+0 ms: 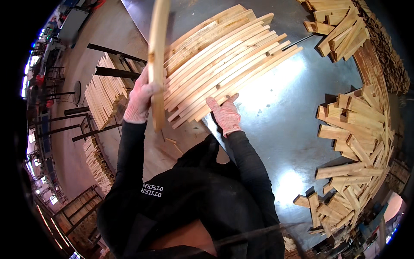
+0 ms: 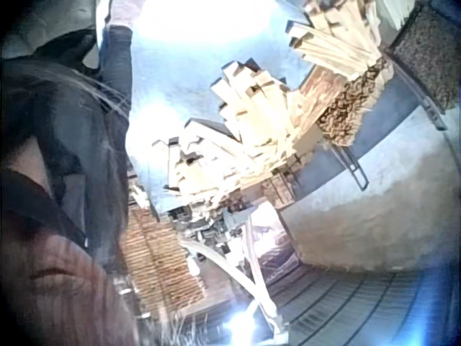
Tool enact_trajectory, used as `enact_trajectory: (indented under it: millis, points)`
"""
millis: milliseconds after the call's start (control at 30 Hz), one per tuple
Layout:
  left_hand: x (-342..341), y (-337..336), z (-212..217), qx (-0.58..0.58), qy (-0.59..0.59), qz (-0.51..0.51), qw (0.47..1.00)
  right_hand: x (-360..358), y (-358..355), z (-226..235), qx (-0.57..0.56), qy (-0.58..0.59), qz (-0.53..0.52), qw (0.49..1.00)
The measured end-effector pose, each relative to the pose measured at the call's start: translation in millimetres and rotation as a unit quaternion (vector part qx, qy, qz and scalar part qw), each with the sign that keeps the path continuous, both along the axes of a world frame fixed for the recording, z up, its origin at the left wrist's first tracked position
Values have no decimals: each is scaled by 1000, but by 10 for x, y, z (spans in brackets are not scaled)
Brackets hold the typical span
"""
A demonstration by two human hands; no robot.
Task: The person repeatedly picks up thin wooden planks from a large pile on the floor and stacks them neatly on a metal rack. The person wears gloves and handles the planks one by one or in small groups, aligning them before placing them on the rack.
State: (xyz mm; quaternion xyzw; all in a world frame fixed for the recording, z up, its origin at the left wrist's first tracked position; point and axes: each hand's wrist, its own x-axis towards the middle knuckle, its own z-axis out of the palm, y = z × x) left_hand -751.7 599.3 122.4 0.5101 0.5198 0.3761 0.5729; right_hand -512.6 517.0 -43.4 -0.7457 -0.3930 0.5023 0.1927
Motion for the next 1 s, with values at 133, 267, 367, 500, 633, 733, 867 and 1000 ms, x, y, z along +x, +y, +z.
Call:
enact_trajectory:
  millis: [133,267,367,500,633,733,867,1000]
  points:
    - [241,-189,96,148,111,-19,983,427,-3,269,45,-54,122,990]
    - [943,-351,-41,443,355,-117,815,1277,-753,1414,465,-257,-130,837]
    - [1553,-446,6,603,318,-271,679,1996,-1598,2414,411,-574,25,707]
    - [2579,-550,112,751,196,-326,539,2439,-3133,2552,37,-650,111,751]
    - [3446,-1430,169,775,21,-417,474,2568,-4411,2527,119,-637,41,761]
    - [3850,-1761,-95,742,58,-270,610,2600,-5311,1906,3,-370,-146,918]
    - [3347,-1618,-807,402,502,-129,754,2489,-6096,1225,14,-316,-367,875]
    - [2069,-1154,-1626,210,646,-90,729,2408,-6002,1018,58,-254,-492,831]
